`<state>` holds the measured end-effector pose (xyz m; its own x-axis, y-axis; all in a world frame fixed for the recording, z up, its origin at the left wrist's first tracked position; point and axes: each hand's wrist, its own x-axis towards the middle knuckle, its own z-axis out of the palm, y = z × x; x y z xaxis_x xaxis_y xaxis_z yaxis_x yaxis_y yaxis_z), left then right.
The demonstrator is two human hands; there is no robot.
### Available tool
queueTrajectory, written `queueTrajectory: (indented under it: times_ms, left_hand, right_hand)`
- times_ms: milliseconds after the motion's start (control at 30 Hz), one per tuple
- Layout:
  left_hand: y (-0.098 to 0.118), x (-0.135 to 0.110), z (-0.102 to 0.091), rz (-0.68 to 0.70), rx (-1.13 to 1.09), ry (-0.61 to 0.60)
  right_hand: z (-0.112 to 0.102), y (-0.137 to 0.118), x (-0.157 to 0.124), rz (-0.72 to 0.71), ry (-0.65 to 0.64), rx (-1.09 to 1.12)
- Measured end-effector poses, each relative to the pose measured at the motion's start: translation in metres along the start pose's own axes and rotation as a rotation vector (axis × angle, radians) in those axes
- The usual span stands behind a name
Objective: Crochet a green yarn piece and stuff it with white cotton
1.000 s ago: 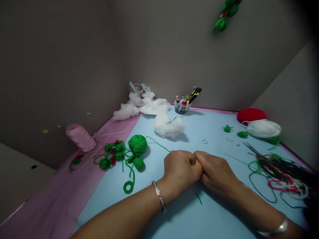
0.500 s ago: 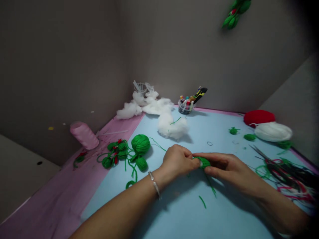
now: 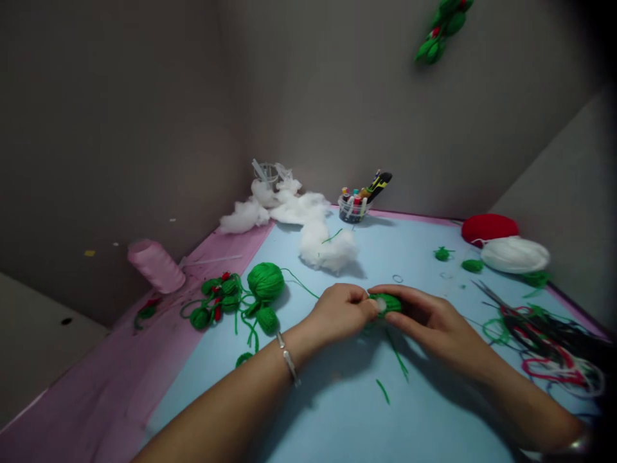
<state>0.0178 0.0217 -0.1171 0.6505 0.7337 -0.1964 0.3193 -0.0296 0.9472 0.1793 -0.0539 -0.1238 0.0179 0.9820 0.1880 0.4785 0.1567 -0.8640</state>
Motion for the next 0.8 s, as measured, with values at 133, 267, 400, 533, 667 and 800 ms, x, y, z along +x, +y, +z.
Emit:
queueTrajectory:
  times_ms: [133,267,400,533,667,800]
  left_hand:
    - [-0.002,0.001,-0.002,-0.008,-0.017,0.022]
    - [-0.002,-0.003,-0.001,-0.019,-0.011,0.080]
    - [0.000,-0.004,-0.001,-0.018,-0.012,0.109]
    - [0.000,-0.008,0.004,0.159,0.136,0.294]
    - [-0.003,-0.015,0.008,0.615,0.458,0.463]
    - [-0.007,-0.015,0.006,0.840,0.544,0.464]
  right_hand:
    - [0.000,0.005,0.000,-0.020,0.004,0.033]
    - [0.001,0.006,-0.002,0.019,0.083,0.083]
    - [-0.003,-0.001,-0.002,0.030,0.138,0.157]
    - [-0.005,-0.001,-0.001,0.045,0.162,0.233]
    - [-0.001,0.005,0.000,0.087,0.179,0.338]
    - [0.000,0.005,0.001,0.095,0.163,0.401]
